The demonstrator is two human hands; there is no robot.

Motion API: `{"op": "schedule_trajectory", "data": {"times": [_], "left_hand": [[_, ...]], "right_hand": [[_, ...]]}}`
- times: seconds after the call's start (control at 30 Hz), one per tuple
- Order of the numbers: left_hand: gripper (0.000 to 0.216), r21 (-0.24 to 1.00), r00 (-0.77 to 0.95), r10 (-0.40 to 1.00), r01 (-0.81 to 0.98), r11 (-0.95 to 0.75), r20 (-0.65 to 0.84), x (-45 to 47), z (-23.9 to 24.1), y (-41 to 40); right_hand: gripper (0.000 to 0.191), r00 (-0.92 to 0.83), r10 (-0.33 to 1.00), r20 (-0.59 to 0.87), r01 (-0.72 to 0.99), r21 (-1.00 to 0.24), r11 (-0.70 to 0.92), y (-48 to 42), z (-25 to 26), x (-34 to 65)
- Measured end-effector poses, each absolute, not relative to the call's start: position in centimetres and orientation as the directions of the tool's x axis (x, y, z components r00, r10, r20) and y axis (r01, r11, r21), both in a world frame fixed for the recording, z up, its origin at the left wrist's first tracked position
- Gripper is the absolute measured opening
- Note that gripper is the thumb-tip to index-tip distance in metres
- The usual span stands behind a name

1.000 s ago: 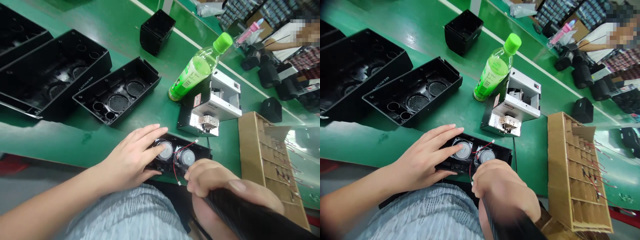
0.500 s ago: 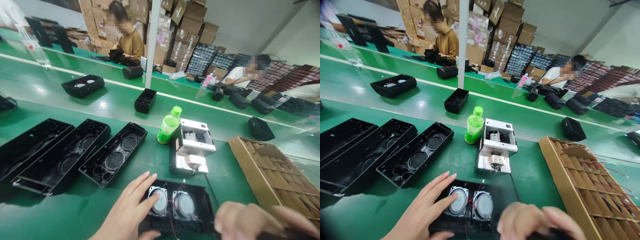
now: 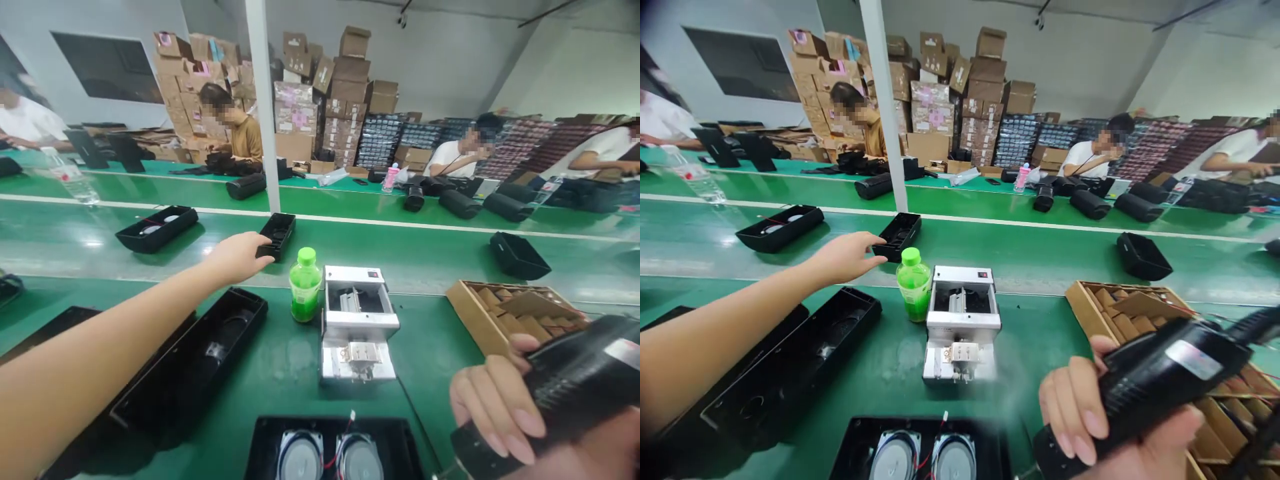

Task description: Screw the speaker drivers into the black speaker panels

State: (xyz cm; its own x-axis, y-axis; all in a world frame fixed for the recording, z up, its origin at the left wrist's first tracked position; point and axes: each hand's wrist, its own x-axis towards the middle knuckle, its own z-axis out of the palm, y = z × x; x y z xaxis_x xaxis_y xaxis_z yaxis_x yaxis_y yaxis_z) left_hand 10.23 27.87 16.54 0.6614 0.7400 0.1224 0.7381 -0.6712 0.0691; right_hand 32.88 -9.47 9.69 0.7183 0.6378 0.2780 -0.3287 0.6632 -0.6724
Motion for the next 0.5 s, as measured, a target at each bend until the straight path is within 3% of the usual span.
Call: {"op": "schedule_trajectory", "data": {"times": [0.27,0.43,0.5], "left_hand": [[0.042,-0.054,0.624,0.778,0.777,-0.628,-0.073,17.7,13.3,33.2],[0.043,-0.062,0.601,0.799,0.799,-0.598,0.036,15.2,16.1,31.8],[0.056,-0.054,0.583,0.803,0.812,-0.581,0.121,11.8,18.0,29.8]], "right_hand": [[0.074,0.67,0.657,0.347,-0.346,-0.636,0.689,-7.7,8.4,32.7],[0.068,0.646,0.683,0.34,-0.357,-0.656,0.665,-7.9,9.0,32.8],[0.065,0.649,0.685,0.332,-0.349,-0.671,0.655,-8.2,9.3,32.9]]}}
